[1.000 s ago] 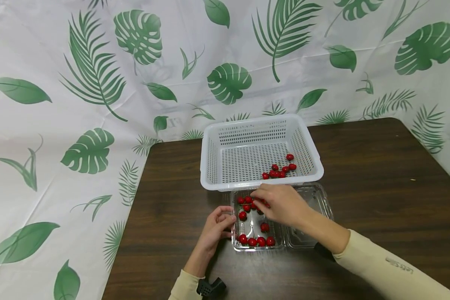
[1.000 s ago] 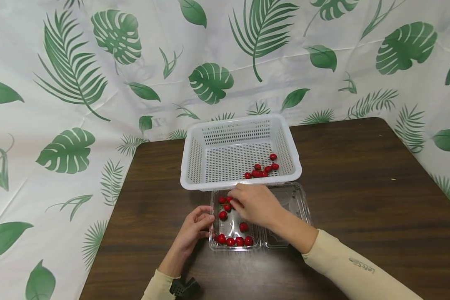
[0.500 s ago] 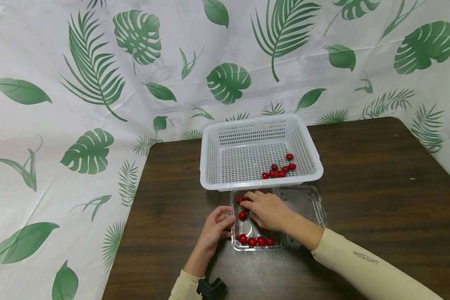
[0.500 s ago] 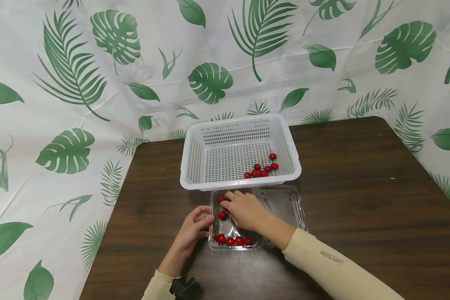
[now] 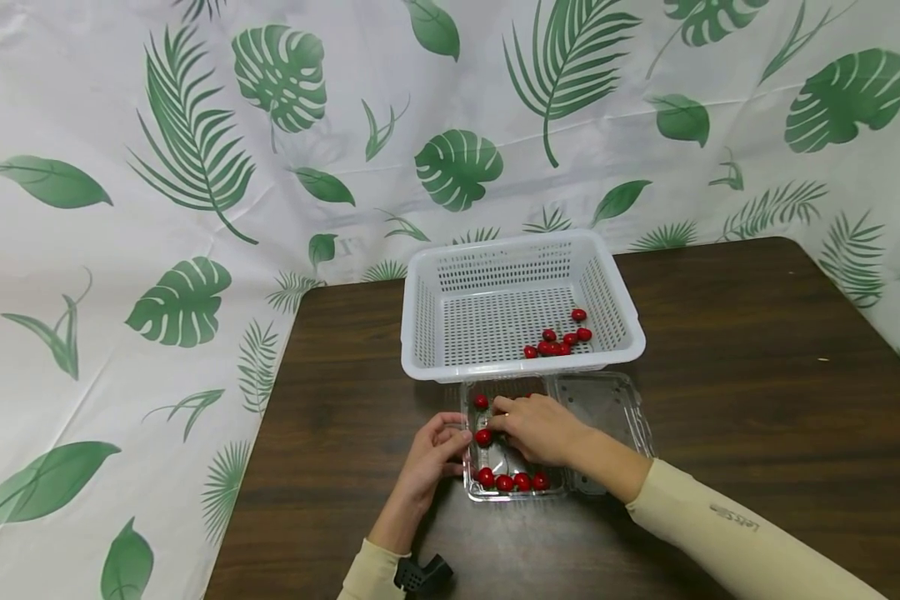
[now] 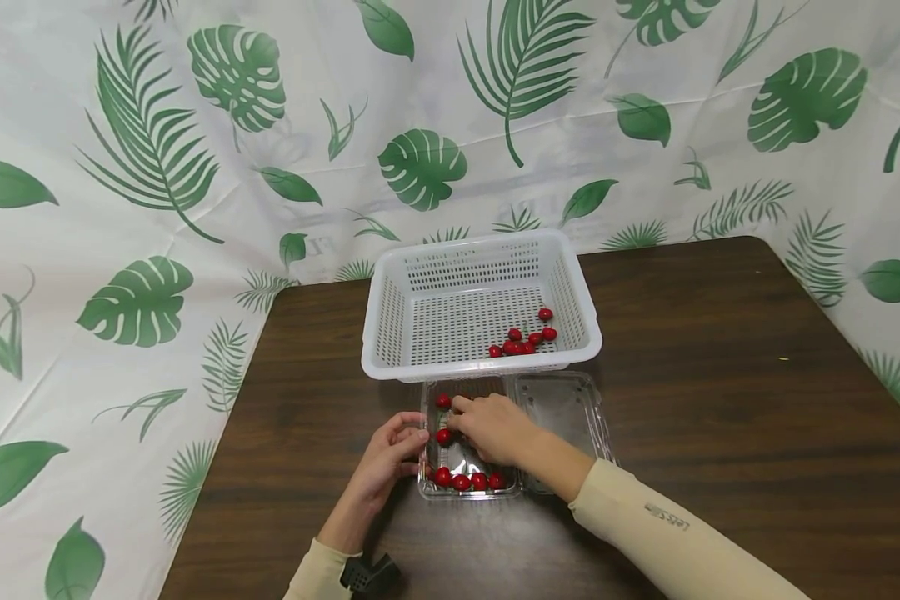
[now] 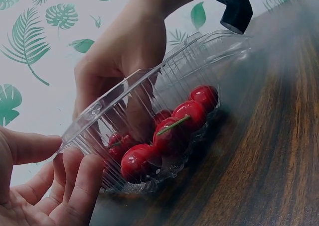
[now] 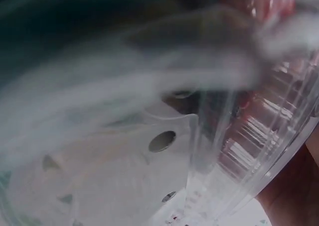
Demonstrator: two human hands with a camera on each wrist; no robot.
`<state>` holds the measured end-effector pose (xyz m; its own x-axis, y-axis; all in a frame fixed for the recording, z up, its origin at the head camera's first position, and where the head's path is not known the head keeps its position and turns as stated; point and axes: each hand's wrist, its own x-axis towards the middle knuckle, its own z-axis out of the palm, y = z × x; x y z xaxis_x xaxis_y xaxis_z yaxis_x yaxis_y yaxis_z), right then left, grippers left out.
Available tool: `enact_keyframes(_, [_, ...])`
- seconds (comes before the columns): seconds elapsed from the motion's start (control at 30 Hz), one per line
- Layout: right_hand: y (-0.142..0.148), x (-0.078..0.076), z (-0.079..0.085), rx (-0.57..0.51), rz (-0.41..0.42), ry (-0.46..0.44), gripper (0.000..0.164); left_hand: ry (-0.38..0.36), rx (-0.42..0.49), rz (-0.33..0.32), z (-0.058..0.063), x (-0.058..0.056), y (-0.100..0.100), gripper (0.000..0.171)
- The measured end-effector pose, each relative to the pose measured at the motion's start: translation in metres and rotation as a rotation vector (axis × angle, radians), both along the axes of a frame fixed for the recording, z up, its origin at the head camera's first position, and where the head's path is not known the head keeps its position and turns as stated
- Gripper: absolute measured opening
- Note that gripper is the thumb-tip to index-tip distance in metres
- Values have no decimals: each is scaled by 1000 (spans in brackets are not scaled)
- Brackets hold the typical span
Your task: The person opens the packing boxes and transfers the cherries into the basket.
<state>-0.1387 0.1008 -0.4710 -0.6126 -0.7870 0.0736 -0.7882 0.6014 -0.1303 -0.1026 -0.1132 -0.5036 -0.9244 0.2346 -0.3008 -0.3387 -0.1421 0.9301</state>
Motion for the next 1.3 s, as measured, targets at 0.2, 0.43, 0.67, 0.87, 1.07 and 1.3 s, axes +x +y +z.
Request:
enact_keyframes(0.2, [0,2,-3,20,-4,-11,29,-1,-9,2,0,0,0,37])
enact_keyframes(0.43, [0,2,-4,-3,2,-58,25,3,-7,-2,0,-1,0,39])
enact_keyframes(0.67, [6,5,2,-41,-19,-70,32,-2,5,-4,-1,-2,0,37])
enact_keyframes(0.87, [12,8,8,-85,-18,-90,33,-4,-5,-4,-1,-1,-1,38])
enact_keyframes(1.07, [20,9,21,-187,-18,-125,35,-1,-18,-9,0,-2,-2,37])
enact_keyframes(1.3, [28,11,44,-237,-12,-94,34,-6,-12,-10,-1,-2,-2,38])
